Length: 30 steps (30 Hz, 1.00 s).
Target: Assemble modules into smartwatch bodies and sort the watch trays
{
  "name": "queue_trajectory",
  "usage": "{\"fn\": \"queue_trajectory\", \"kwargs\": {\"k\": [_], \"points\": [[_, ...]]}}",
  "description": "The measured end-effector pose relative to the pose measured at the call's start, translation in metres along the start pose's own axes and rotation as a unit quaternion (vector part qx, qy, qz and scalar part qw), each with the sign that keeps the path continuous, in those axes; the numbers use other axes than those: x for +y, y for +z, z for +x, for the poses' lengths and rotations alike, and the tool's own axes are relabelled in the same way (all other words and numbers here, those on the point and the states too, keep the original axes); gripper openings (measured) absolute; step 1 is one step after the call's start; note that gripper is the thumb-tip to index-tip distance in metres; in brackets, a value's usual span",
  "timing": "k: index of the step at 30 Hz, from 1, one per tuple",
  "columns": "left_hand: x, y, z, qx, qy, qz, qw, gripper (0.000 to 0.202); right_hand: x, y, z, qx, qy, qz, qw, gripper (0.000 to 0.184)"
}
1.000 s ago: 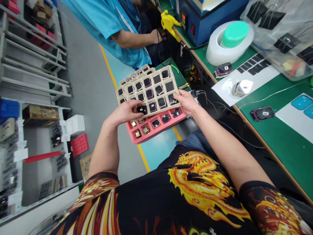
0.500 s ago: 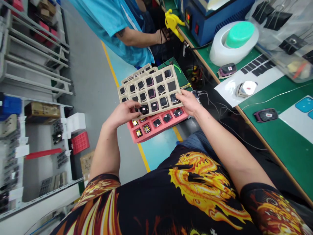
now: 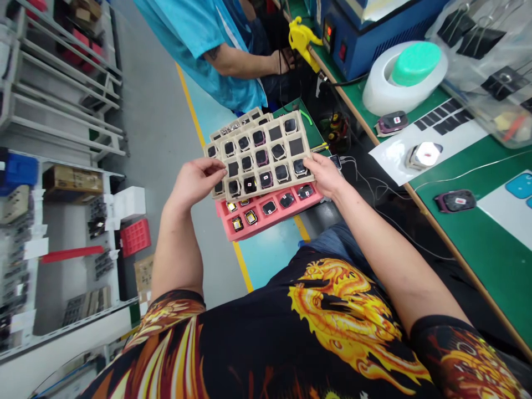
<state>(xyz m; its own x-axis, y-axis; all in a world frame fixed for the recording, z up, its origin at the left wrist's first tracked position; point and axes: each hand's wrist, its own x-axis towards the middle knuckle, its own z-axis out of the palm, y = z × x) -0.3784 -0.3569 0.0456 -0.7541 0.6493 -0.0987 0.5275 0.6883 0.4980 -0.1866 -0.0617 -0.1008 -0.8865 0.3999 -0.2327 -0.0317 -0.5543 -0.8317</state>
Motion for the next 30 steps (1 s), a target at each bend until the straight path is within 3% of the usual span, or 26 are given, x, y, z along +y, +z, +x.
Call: {"fn": "queue_trajectory", "kwargs": {"k": [2,7,9,14,23,30], "points": [[-0.002,-0.003,0.002,-0.001,-0.001,0.031,1.0,0.031,-0.001,0.0,-0.001,0.001,0.006,-0.003,1.0,0.042],[-0.011,0.003,0.003,-0.139,-0.005,0.124,0.982,0.033,-0.002,0.001,-0.002,0.002,0.011,0.001,1.0,0.043],[-0.013,0.009,0.003,-0.162,0.006,0.155,0.974,0.04,-0.002,0.001,-0.002,-0.001,0.01,0.002,1.0,0.042],[-0.011,0.019,0.002,-0.159,0.032,0.252,0.954,0.045,0.001,-0.001,0.001,-0.003,0.005,0.001,1.0,0.041],[0.012,0.026,-0.011,-0.174,0.126,0.387,0.897,0.024,0.004,-0.004,0.002,-0.003,0.001,0.003,1.0,0.039],[0.0,0.036,-0.027,-0.075,0.144,0.359,0.919,0.033,0.006,-0.004,0.004,-0.001,-0.004,0.008,1.0,0.04]]}}
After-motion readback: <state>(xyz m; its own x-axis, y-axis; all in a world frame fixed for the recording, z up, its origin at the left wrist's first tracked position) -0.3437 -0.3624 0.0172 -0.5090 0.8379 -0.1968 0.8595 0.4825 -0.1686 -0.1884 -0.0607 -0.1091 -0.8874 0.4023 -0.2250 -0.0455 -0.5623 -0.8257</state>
